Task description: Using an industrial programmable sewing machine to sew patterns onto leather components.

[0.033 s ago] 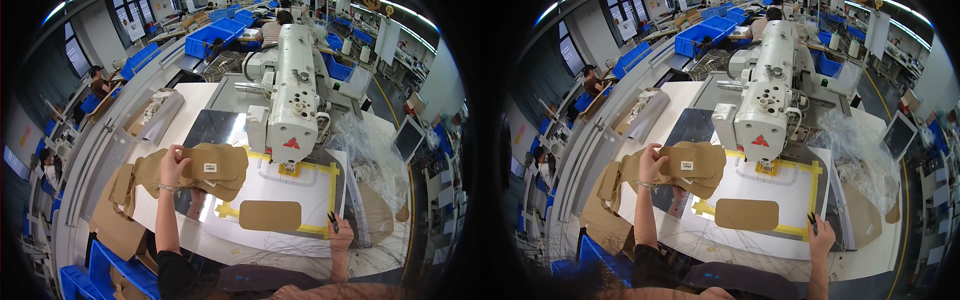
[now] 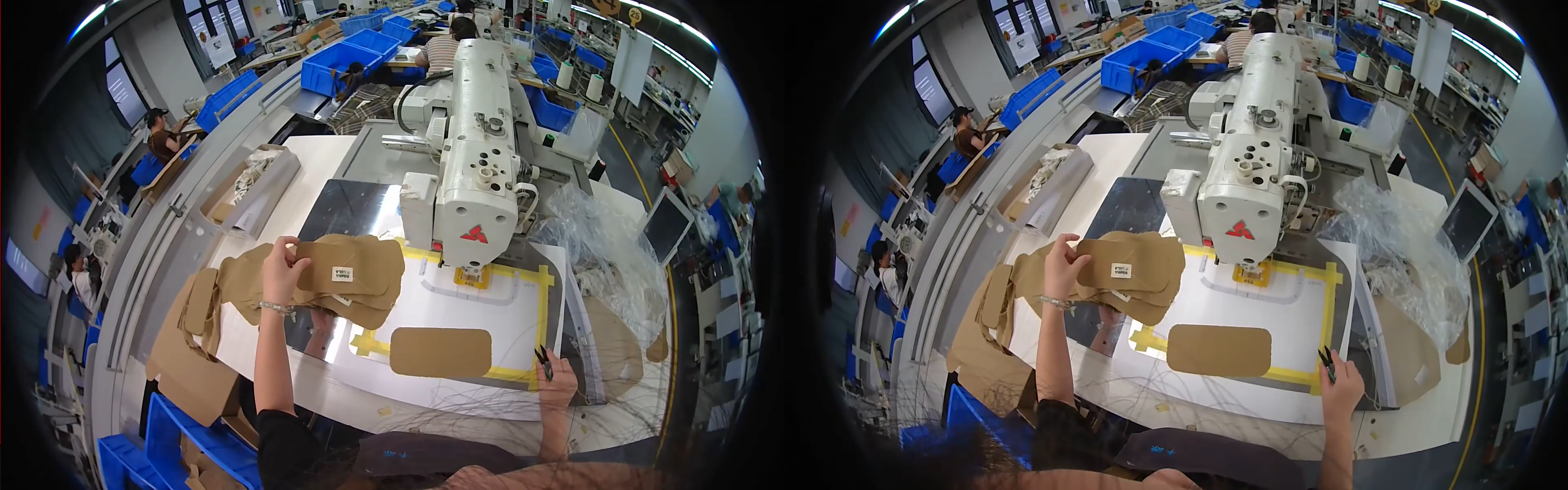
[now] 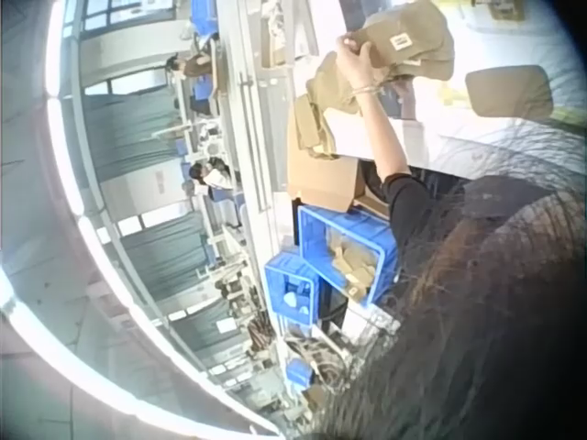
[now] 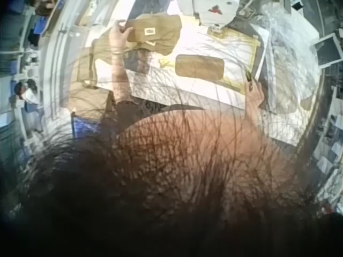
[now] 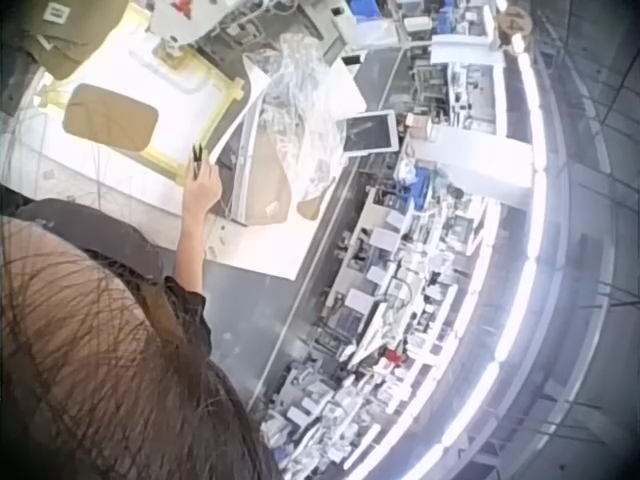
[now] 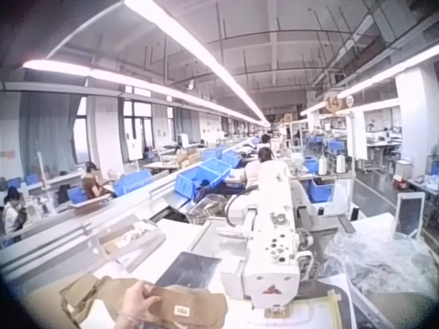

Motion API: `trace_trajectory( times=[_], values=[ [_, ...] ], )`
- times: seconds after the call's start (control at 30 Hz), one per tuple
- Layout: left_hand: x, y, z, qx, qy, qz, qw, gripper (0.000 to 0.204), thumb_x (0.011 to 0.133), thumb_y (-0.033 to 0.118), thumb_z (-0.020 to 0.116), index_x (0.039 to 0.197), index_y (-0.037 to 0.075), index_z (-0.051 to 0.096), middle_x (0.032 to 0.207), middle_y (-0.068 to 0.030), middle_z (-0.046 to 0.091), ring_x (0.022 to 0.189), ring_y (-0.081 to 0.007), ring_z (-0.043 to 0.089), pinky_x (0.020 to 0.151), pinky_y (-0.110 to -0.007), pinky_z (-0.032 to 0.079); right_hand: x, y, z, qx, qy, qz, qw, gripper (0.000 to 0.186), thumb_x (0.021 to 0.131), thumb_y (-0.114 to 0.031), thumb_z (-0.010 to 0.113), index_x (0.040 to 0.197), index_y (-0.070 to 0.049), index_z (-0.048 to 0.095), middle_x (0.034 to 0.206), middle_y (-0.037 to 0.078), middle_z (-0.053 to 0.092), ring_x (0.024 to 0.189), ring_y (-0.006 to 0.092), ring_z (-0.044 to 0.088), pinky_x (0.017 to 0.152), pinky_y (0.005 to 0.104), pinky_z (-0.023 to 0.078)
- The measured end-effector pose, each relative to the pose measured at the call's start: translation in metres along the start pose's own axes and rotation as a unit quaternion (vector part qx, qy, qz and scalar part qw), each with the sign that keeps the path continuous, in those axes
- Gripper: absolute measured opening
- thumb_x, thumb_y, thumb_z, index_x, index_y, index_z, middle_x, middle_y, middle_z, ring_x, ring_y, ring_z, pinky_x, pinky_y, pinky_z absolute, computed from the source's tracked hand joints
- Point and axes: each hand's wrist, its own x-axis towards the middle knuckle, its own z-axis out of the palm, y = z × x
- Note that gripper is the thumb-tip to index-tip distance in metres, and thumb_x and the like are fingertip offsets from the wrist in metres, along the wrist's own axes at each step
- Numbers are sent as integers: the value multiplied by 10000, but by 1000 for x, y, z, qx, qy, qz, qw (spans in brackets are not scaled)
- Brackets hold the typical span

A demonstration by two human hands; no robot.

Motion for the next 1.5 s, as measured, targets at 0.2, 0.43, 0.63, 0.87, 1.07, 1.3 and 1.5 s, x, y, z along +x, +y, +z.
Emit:
trace_trajectory(
  times=[0.2, 0.43, 0.63, 0.87, 1.07, 1.3, 1.5],
  values=[
    [-2, -12, 16, 194, 69, 80, 975, 501, 721, 166, 762, 1170, 66, 563, 784, -58, 558, 778, -255, 549, 723, -381, 415, 4, -5, -8, -51, -9, -37, 998, 395, 708, -245, 767, 1060, -100, 662, 795, 46, 521, 763, 242, 526, 655, 383, 390],
    [-6, 10, 32, 187, 82, 169, 964, 472, 726, 108, 721, 1167, 67, 557, 885, -60, 539, 863, -236, 530, 759, -384, 384, 43, 32, -40, -79, 134, -47, 987, 173, 742, -167, 725, 878, -83, 661, 785, 66, 550, 734, 273, 550, 650, 409, 415],
    [-10, 31, 46, 171, 7, 229, 958, 330, 737, 33, 676, 1052, 77, 587, 836, -66, 526, 846, -262, 514, 807, -393, 377, 141, 181, -82, -65, 175, 73, 980, 131, 836, -71, 592, 932, -18, 664, 935, 141, 633, 871, 336, 594, 765, 413, 476],
    [-17, 64, 56, 143, -24, 300, 943, 267, 723, 37, 687, 976, 88, 618, 765, -42, 546, 779, -241, 520, 751, -384, 374, 197, 276, -26, 71, -121, 170, 975, 248, 774, -95, 665, 1020, -63, 672, 1035, 118, 668, 935, 285, 632, 842, 379, 491],
    [-17, 83, 67, 124, -45, 328, 935, 260, 727, 34, 680, 977, 85, 631, 753, -38, 543, 766, -234, 523, 728, -377, 377, 207, 308, 5, 46, -117, 145, 981, 275, 694, -51, 700, 967, -32, 677, 909, 135, 664, 831, 222, 633, 747, 321, 498],
    [-18, 91, 74, 124, -53, 345, 929, 248, 733, 36, 676, 973, 78, 631, 749, -41, 539, 755, -233, 515, 728, -372, 378, 195, 334, 3, 57, -46, 174, 982, 125, 689, -47, 687, 807, -7, 683, 695, 105, 656, 634, 176, 620, 608, 302, 493],
    [-24, 98, 75, 138, -56, 368, 918, 231, 726, 60, 687, 951, 81, 636, 745, -39, 543, 735, -231, 515, 702, -366, 376, 203, 290, -30, 133, -10, 275, 952, 106, 754, -79, 700, 811, 8, 686, 671, 64, 656, 586, 115, 595, 580, 258, 466]
  ],
)
